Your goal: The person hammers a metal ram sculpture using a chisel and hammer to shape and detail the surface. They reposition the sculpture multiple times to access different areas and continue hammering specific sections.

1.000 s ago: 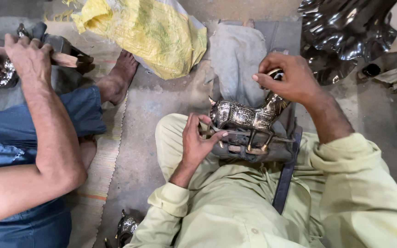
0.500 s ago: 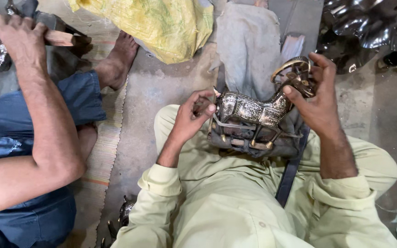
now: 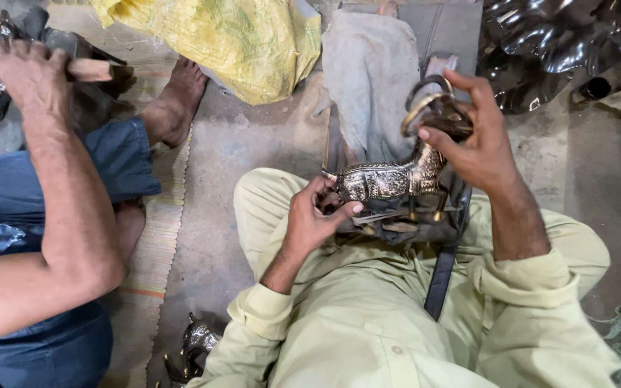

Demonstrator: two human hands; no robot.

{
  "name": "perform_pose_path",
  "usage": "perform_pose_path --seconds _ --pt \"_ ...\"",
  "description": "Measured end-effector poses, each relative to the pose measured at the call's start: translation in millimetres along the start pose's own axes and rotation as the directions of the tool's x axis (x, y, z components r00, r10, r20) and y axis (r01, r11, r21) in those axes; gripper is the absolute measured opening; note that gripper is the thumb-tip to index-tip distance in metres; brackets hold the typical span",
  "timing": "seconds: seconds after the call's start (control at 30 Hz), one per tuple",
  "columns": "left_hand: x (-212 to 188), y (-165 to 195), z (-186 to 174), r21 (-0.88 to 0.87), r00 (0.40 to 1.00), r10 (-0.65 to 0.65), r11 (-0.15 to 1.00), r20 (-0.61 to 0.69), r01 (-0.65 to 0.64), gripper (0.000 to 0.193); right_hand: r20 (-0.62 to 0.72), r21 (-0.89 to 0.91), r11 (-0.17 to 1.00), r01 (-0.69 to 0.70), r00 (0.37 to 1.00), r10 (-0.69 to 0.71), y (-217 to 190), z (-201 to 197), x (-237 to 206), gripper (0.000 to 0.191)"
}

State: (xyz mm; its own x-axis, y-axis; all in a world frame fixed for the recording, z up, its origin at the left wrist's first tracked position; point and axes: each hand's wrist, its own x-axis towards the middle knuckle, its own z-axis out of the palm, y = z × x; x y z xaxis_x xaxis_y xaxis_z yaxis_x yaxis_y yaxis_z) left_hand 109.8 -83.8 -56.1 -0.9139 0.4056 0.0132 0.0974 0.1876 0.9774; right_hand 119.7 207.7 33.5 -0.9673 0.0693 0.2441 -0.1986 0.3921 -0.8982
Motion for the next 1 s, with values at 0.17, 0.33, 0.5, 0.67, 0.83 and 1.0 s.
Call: perform_pose_path --seconds 0.17,0.33,0.5,0.67,0.83,1.0 --pt "36 -25 -25 0.003 0.999 0.032 0.999 0.006 -0.032 0.046 -0.097 0.149 0.988 0.044 0.995 -0.030 7 3 -25 0.077" --pt "115 -5 -16 0.264 0.999 -0.036 0.964 -0.013 0.038 0.083 -0.133 0.104 0.992 0.066 0.990 -0.051 15 2 -28 0.076" --pt "152 19 18 0.620 0.990 0.023 0.778 0.137 -0.104 0.084 -0.119 0.184 0.983 0.023 0.993 -0.001 14 2 -27 0.075" --pt "177 27 10 0.593 0.971 0.161 0.771 0.175 -0.234 0.074 -0.140 0.140 0.990 0.022 0.990 -0.002 13 16 -21 0.075" --pt "188 32 -4 0.556 0.957 0.125 0.791 0.262 -0.256 0.089 -0.171 0.099 0.995 0.003 0.985 0.014 4 27 -14 0.074" --pt "176 17 -11 0.451 0.958 0.179 0.852 0.223 -0.264 0.107 -0.158 0.089 0.996 -0.027 0.987 0.040 3 24 -19 0.075"
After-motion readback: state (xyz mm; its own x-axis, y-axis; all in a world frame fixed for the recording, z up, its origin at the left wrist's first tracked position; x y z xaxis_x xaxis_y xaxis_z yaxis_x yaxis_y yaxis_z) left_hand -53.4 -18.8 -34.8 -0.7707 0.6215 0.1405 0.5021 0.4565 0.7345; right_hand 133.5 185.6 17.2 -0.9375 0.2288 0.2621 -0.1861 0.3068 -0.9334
